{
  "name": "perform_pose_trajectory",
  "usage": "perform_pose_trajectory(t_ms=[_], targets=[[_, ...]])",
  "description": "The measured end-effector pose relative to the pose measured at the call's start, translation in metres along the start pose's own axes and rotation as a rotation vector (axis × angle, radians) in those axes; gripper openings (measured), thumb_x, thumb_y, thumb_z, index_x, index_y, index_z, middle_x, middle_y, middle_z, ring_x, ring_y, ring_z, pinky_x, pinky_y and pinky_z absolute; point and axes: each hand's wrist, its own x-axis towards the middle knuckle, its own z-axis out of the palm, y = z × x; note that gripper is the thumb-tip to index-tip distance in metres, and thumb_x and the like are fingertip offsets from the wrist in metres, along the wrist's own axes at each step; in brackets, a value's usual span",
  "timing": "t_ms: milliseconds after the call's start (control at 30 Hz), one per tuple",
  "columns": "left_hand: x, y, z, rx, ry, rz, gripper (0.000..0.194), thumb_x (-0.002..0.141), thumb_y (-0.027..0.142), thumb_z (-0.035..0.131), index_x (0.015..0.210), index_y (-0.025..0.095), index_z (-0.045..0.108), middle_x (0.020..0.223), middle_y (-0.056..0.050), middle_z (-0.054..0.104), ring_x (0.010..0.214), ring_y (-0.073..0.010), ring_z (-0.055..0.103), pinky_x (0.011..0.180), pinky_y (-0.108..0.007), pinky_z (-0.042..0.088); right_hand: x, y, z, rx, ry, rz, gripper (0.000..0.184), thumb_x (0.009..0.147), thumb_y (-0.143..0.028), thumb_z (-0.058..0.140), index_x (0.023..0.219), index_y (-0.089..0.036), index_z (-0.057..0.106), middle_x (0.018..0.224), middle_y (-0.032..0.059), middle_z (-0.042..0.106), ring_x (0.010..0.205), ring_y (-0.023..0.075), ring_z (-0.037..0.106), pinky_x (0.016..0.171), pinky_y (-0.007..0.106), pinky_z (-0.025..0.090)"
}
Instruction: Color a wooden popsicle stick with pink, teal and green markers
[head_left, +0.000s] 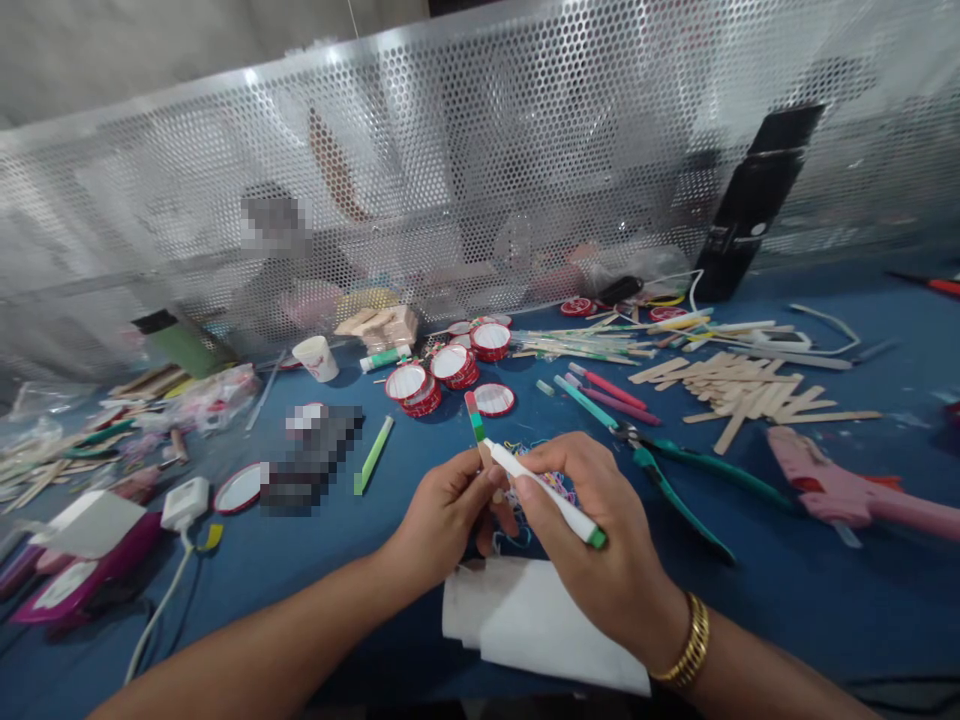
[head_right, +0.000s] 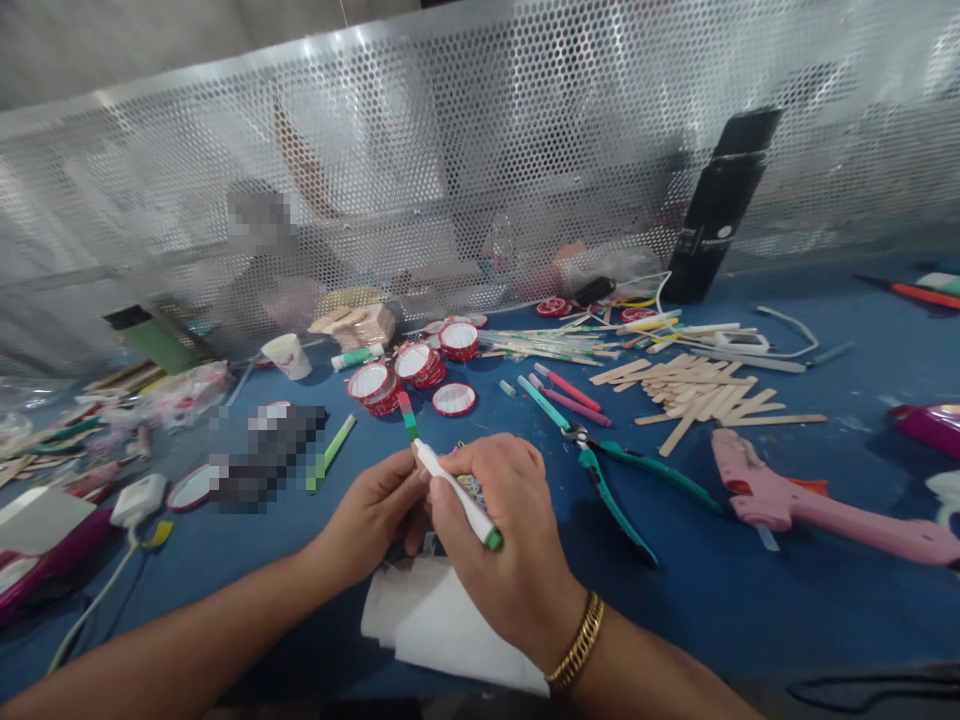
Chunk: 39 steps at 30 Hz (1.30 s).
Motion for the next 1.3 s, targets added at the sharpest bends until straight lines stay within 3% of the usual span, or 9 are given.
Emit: perform_pose_trajectory(t_ms=[633,833,1100,1300], targets=[[0.0010,-0.0008,-0.0006,-0.004,-0.008,0.005,0.035,0.093,0.052,0.053,0.083,0.018,0.054,0.058,0.005,0.059,0.038,-0.0050,0.046,0.037,-0.015,0.031,-0.0001,0.0006,-0.0005,-0.030,-0.024,-0.006,0.004,0.091,-0.020,0.055,0.091,-0.024,0.057,0.088,0.0002,0.064,0.086,0.0185,0.057,0.082,0.036,0.042],[0.0001,-0.0001,-0.0002,0.007,0.006,0.003,0.035,0.093,0.051,0.053,0.083,0.018,0.053,0.062,0.004,0.062,0.038,-0.0049,0.047,0.037,-0.015,0.032,0.0005,0.0001,-0.0001,-0.046,0.025,0.021,0.004,0.091,-0.020,0.055,0.090,-0.023,0.057,0.086,0.0003,0.064,0.084,0.0184,0.058,0.080,0.035,0.042],[0.0001,0.0021,0.0010,0.002,0.000,0.010,0.038,0.091,0.055,0.055,0.080,0.018,0.053,0.056,0.005,0.058,0.038,-0.0052,0.045,0.037,-0.015,0.030,0.0007,0.0002,-0.0002,-0.026,-0.027,-0.015,0.004,0.091,-0.020,0.055,0.092,-0.023,0.057,0.087,0.0001,0.064,0.086,0.0178,0.057,0.083,0.036,0.042],[0.0005,0.0009,0.0001,0.009,0.012,0.000,0.036,0.092,0.054,0.053,0.087,0.018,0.056,0.060,0.004,0.062,0.038,-0.0059,0.047,0.037,-0.016,0.030,0.0013,0.0000,-0.0007,-0.069,0.002,0.018,0.004,0.091,-0.021,0.054,0.089,-0.023,0.057,0.086,0.0010,0.064,0.085,0.0188,0.058,0.080,0.036,0.042]])
